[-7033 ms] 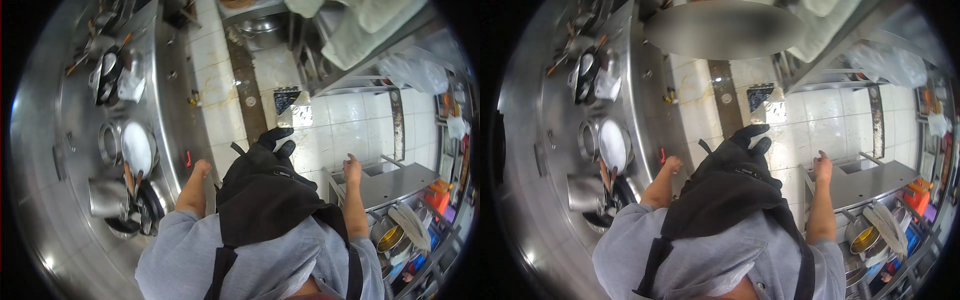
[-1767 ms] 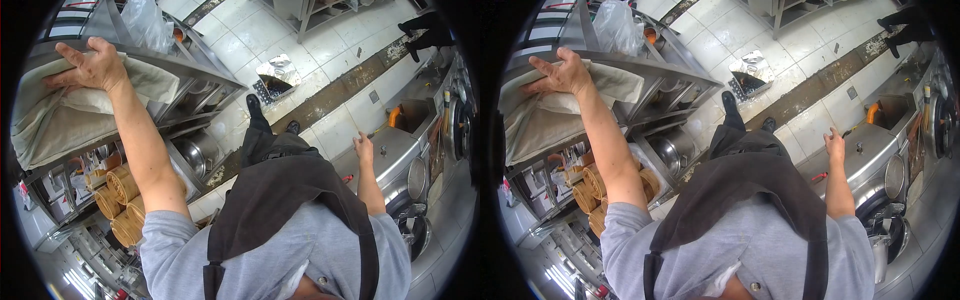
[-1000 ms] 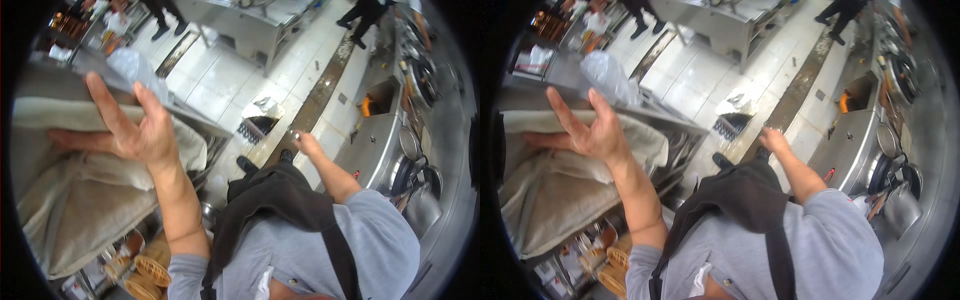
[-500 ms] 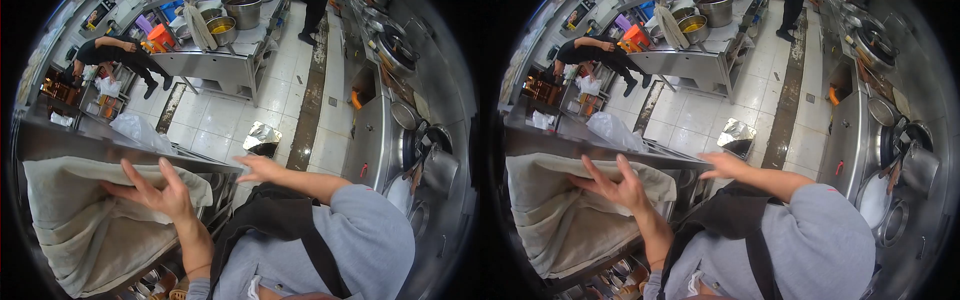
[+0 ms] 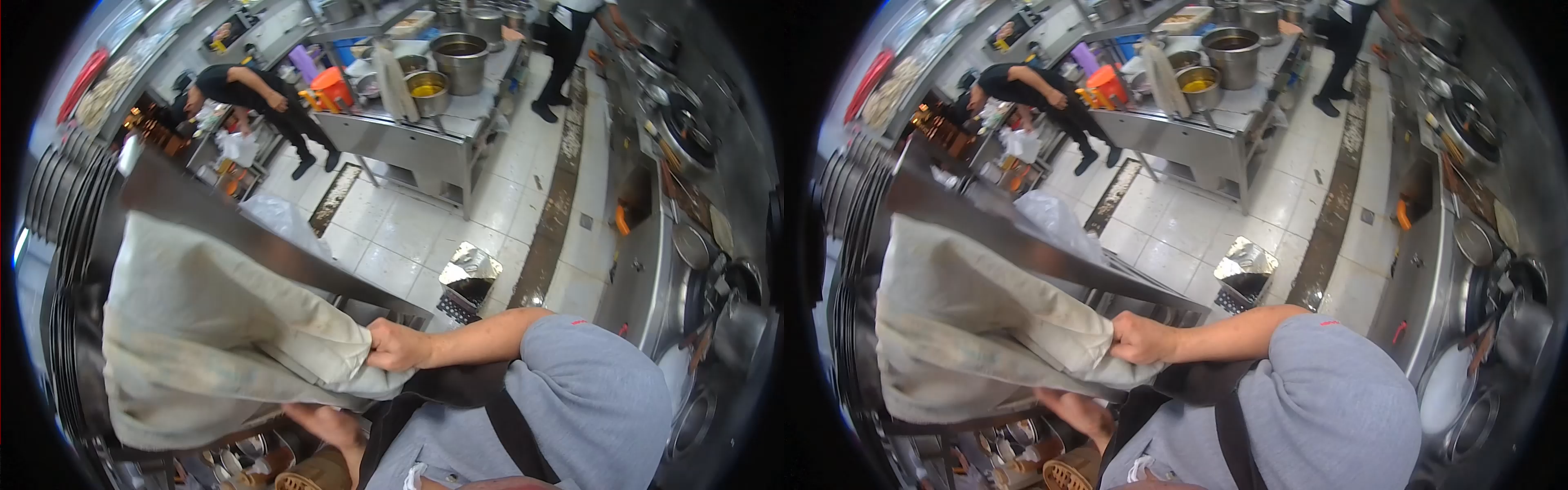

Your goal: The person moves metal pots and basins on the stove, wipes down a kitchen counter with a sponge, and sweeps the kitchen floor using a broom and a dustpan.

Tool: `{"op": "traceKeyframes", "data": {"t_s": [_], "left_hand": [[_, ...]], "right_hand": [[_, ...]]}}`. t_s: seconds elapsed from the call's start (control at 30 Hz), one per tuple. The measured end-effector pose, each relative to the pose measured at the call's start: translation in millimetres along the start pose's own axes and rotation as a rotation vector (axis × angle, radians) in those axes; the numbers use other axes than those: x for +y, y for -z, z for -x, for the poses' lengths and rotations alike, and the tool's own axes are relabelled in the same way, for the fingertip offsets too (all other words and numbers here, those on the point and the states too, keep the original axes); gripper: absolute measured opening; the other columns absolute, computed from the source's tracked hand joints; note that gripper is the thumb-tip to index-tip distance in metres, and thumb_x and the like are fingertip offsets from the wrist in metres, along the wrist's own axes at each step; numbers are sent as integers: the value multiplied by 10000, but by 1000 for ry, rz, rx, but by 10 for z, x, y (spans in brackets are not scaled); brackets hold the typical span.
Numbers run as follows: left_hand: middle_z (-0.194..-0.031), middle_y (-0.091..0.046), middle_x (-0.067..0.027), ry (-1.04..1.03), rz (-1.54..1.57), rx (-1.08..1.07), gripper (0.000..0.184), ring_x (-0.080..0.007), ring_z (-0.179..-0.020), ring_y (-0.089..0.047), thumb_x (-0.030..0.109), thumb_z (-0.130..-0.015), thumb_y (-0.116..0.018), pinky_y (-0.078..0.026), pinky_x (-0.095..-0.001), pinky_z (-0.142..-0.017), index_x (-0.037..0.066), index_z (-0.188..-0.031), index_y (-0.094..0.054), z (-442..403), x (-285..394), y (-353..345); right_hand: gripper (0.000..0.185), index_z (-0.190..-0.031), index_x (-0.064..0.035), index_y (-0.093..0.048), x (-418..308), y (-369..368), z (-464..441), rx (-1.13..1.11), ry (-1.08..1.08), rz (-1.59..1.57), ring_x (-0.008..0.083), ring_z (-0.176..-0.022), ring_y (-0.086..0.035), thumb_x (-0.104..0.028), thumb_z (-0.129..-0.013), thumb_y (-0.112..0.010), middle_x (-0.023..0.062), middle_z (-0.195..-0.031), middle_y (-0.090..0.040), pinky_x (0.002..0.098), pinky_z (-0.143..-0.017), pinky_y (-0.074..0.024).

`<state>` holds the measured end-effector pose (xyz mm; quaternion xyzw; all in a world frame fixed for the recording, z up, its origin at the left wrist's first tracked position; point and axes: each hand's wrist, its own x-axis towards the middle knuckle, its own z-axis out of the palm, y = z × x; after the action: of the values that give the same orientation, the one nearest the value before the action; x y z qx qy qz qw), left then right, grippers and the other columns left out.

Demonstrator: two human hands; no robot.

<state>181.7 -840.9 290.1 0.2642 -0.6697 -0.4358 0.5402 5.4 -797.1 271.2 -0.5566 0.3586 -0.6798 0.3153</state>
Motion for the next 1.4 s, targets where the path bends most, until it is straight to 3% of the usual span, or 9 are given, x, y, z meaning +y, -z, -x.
{"op": "traceKeyframes", "data": {"t_s": [0.03,0.3,0.43,0.53,0.63,0.77,1.17,1.33,1.4], "left_hand": [[-1314,-400,-211,212,-171,-90,539,-256,-1177,-414,183,-864,-513,-295,-387,-1021,-63,-1305,-325,-61,233,-155],[-1172,-535,-137,-82,-59,14,355,-196,-1050,-522,-49,-858,-440,-397,-314,-912,-62,-1212,-457,-345,36,-83],[-1020,-637,-153,-20,-36,31,245,-215,-929,-604,22,-861,-522,-456,-333,-837,-77,-1082,-558,-421,14,117],[-949,-676,-135,132,23,28,295,-193,-861,-634,128,-849,-557,-485,-342,-784,-47,-1084,-590,-464,60,312],[-912,-657,-182,-34,-154,29,320,-321,-825,-635,207,-824,-624,-489,-389,-734,-22,-1045,-600,-383,34,307],[-882,-565,-167,-351,-383,244,254,-366,-815,-563,87,-755,-644,-455,-432,-691,0,-981,-571,-45,-334,136],[-972,-551,-138,16,-606,272,171,-331,-919,-562,106,-772,-601,-466,-405,-770,30,-922,-577,1197,-808,24],[-1086,-597,-143,807,-762,-310,346,-314,-1058,-556,154,-774,-561,-430,-447,-924,97,-1113,-602,2556,-1437,116],[-954,-646,-179,1100,-857,-438,278,-323,-943,-612,140,-714,-576,-493,-443,-806,102,-972,-672,3432,-1864,282]], "right_hand": [[241,-992,10,-614,-31,-58,-31,-39,9,-12,374,-825,-623,-53,-764,-571,216,-859,-637,391,-714,-481],[205,-984,-18,-630,19,-291,-100,-389,144,411,366,-733,-619,-88,-796,-591,166,-911,-642,417,-635,-511],[332,-1096,-81,-630,-43,-208,159,-411,221,431,301,-814,-651,-18,-773,-586,125,-989,-654,379,-686,-530],[376,-1150,-85,-616,196,-29,444,-409,-48,536,308,-850,-653,15,-792,-560,167,-1018,-653,365,-761,-522],[490,-1268,-145,-545,656,406,728,-345,-605,925,364,-951,-619,-98,-782,-590,222,-1038,-632,386,-801,-493],[482,-1228,-129,-584,2102,1869,1554,-238,-705,942,318,-823,-645,-148,-747,-610,196,-854,-665,387,-776,-497],[480,-1223,-126,-586,1911,1520,2218,-523,-1061,915,309,-808,-647,-144,-744,-606,189,-846,-666,381,-763,-500],[479,-1221,-125,-587,1870,1574,2264,-544,-1050,840,305,-801,-648,-142,-743,-605,186,-843,-667,379,-758,-502],[479,-1221,-125,-588,1852,1612,2300,-542,-1059,821,304,-799,-648,-142,-743,-604,185,-841,-667,378,-756,-502]]}}
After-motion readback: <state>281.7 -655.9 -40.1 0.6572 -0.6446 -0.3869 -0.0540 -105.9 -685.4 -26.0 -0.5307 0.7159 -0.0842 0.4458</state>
